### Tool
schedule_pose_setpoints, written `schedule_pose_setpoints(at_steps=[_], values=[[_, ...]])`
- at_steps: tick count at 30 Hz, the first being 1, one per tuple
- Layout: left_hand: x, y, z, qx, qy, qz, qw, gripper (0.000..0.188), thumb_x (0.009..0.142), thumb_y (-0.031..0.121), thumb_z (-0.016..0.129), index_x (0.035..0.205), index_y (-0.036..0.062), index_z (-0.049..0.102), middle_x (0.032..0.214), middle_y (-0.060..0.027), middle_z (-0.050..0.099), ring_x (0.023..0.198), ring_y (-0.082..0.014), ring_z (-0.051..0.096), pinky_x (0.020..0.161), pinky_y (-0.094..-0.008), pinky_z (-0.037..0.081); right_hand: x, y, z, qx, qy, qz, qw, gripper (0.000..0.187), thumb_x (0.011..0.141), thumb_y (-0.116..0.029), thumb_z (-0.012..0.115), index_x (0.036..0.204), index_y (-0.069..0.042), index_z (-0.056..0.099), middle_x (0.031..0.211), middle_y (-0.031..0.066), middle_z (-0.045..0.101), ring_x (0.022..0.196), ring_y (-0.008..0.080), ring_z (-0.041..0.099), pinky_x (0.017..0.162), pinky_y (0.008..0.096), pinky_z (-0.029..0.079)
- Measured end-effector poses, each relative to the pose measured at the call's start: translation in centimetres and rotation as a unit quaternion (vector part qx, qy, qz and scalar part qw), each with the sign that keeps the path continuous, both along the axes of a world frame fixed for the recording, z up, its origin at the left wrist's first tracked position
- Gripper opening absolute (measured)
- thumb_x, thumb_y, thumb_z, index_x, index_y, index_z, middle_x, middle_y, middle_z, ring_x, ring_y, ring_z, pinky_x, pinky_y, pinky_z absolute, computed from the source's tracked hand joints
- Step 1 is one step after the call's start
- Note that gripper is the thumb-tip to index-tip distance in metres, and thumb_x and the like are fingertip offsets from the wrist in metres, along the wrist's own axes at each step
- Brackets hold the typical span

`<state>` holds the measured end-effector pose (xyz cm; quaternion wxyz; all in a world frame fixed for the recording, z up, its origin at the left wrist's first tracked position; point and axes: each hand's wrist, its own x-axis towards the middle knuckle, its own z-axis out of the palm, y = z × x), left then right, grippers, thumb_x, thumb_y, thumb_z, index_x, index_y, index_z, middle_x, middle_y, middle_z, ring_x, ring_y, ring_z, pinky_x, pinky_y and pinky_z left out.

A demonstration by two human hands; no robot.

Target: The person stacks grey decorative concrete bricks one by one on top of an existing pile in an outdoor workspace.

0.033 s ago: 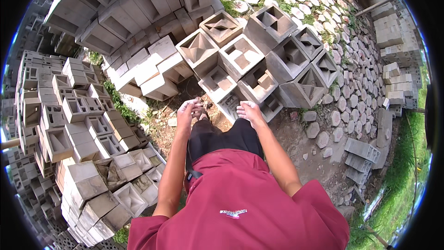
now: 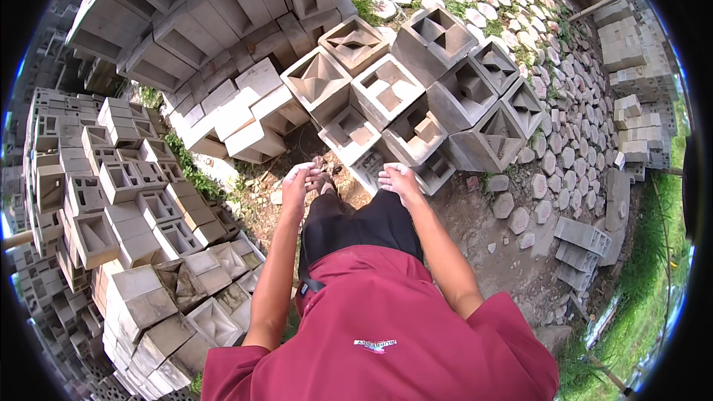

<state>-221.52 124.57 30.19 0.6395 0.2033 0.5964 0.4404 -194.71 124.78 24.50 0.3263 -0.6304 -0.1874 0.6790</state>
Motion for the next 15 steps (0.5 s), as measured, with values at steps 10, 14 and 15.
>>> schedule_pose_setpoints(at_steps=[10, 14, 15], values=[[-3.7, 6.3, -23.8, -0.248, 0.01, -0.067, 0.966, 0.036, 0.085, 0.023, 0.056, 0.116, 0.0082, 0.047, 0.118, -0.0089, 0.049, 0.117, -0.0239, 0.042, 0.083, -0.047, 0.044, -6.0, 4.0, -19.8, -0.126, -0.131, -0.073, 0.981, 0.065, 0.079, -0.033, 0.069, 0.124, 0.001, 0.038, 0.111, 0.0218, 0.053, 0.096, 0.0271, 0.058, 0.072, 0.0371, 0.053], [0.2, 11.0, -34.0, -0.277, -0.006, -0.104, 0.955, 0.08, 0.081, 0.029, 0.062, 0.142, 0.0106, 0.012, 0.145, -0.0149, 0.024, 0.136, -0.034, 0.016, 0.094, -0.0629, 0.031, -4.5, 7.2, -31.5, -0.103, -0.295, -0.002, 0.95, 0.095, 0.072, -0.045, 0.072, 0.134, 0.011, 0.025, 0.131, 0.0282, 0.04, 0.12, 0.0315, 0.044, 0.102, 0.0344, 0.033], [-0.6, 11.1, -36.6, -0.268, -0.021, -0.134, 0.954, 0.087, 0.081, 0.031, 0.062, 0.142, 0.0104, 0.003, 0.148, -0.016, 0.016, 0.138, -0.0357, 0.009, 0.097, -0.067, 0.024, -5.8, 8.9, -31.9, -0.112, -0.259, -0.005, 0.959, 0.097, 0.073, -0.044, 0.072, 0.137, 0.005, 0.019, 0.135, 0.0272, 0.034, 0.12, 0.0329, 0.043, 0.089, 0.0395, 0.044]])
